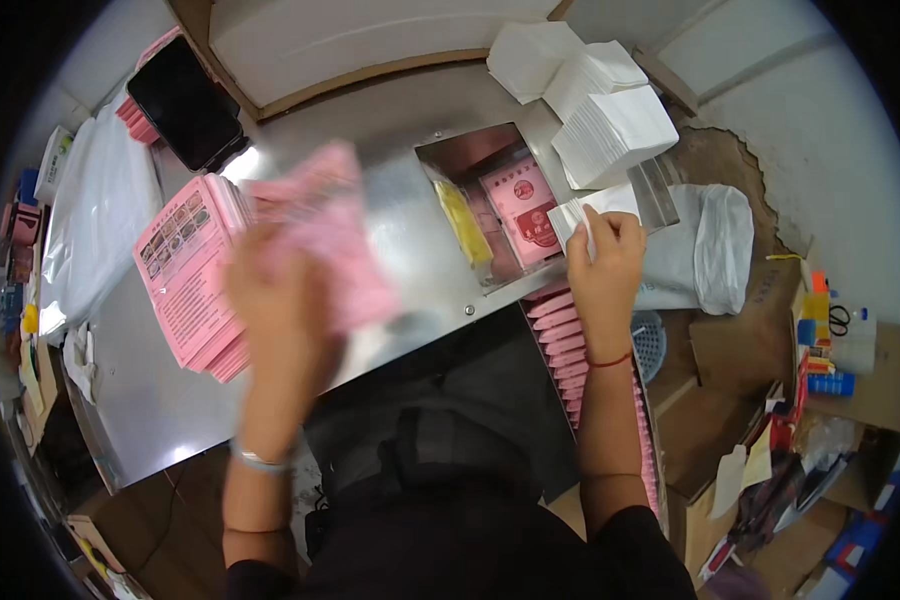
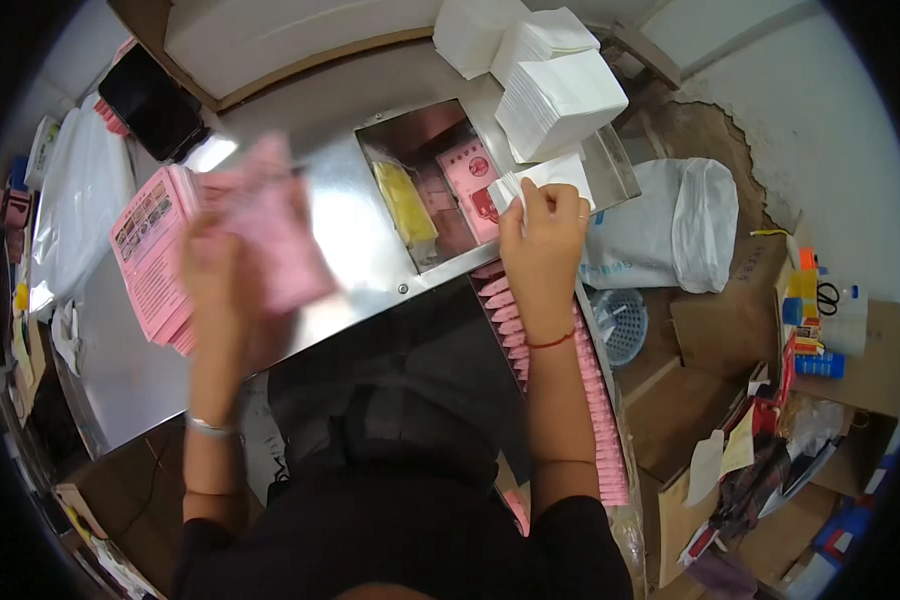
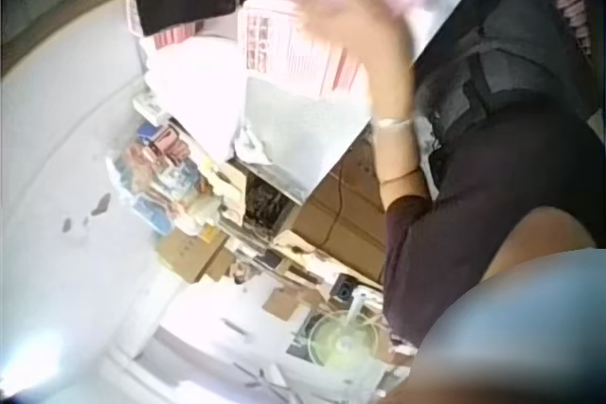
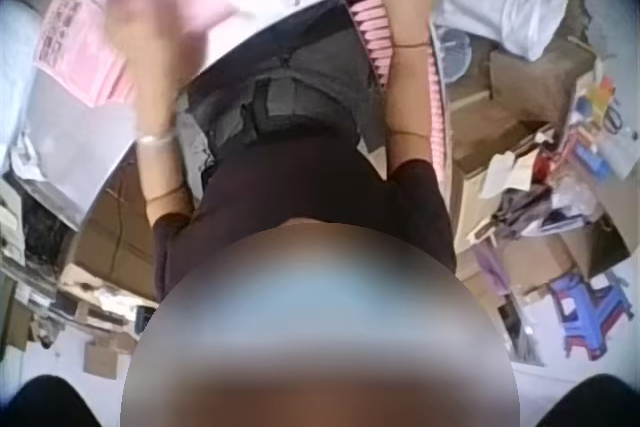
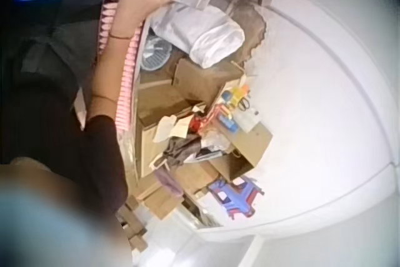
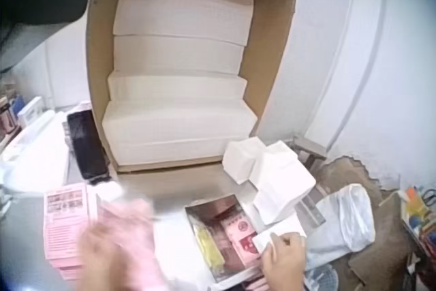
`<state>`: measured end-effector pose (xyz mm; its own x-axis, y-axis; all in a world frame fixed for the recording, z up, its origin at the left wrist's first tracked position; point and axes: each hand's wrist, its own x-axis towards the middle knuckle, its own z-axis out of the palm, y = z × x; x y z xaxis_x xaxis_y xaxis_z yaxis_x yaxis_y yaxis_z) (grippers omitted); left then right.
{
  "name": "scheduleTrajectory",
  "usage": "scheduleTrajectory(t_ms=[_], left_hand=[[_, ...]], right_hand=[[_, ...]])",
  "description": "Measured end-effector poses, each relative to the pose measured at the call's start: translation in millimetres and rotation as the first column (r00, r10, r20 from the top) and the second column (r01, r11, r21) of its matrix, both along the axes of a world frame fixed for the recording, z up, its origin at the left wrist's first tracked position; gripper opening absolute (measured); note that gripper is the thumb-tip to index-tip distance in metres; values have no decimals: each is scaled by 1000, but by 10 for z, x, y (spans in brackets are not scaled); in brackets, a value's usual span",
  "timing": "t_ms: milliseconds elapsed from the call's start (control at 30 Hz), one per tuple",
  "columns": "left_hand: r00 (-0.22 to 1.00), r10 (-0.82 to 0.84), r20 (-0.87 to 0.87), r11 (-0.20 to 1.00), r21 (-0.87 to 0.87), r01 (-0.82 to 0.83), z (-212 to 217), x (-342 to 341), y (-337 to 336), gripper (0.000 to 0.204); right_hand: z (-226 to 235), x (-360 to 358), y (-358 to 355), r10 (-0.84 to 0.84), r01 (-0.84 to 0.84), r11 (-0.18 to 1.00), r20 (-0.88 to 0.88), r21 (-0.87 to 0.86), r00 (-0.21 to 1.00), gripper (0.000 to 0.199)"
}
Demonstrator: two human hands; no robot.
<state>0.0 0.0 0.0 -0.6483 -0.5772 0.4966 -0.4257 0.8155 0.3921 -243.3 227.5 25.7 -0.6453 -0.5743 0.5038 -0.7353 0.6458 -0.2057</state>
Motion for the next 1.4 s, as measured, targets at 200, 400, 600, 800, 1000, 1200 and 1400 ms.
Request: scheduleTrajectory(t_ms=[200, 400, 600, 800, 1000, 1200, 1400], left_hand=[[899, -421, 117, 882, 286, 375, 229, -336, 878, 43], [914, -312, 258, 947, 169, 275, 295, -9, 454, 51], [875, -467, 125, 884, 37, 466, 193, -140, 624, 36], [904, -230, 360, 959, -76, 274, 454, -556, 482, 51], [869, -223, 441, 966, -21, 258, 507, -462, 414, 63], [916, -324, 237, 946, 102, 308, 326, -243, 764, 52], [880, -431, 199, 902, 114, 416, 283, -300, 368, 48]], right_hand=[[331, -214, 256, 195, -195, 981, 47, -6, 980, 34], [111, 1078, -391, 612, -581, 790, 283, -196, 738, 30], [53, 693, -628, 760, -735, 646, 268, -205, 593, 26], [103, 238, -7, 63, -70, 995, -99, -77, 993, 25], [61, 51, 117, 101, -98, 993, 37, -71, 994, 26], [206, -85, 207, 192, -192, 979, -4, -70, 981, 38], [96, 1154, -131, 705, -707, 708, 50, 14, 707, 40]])
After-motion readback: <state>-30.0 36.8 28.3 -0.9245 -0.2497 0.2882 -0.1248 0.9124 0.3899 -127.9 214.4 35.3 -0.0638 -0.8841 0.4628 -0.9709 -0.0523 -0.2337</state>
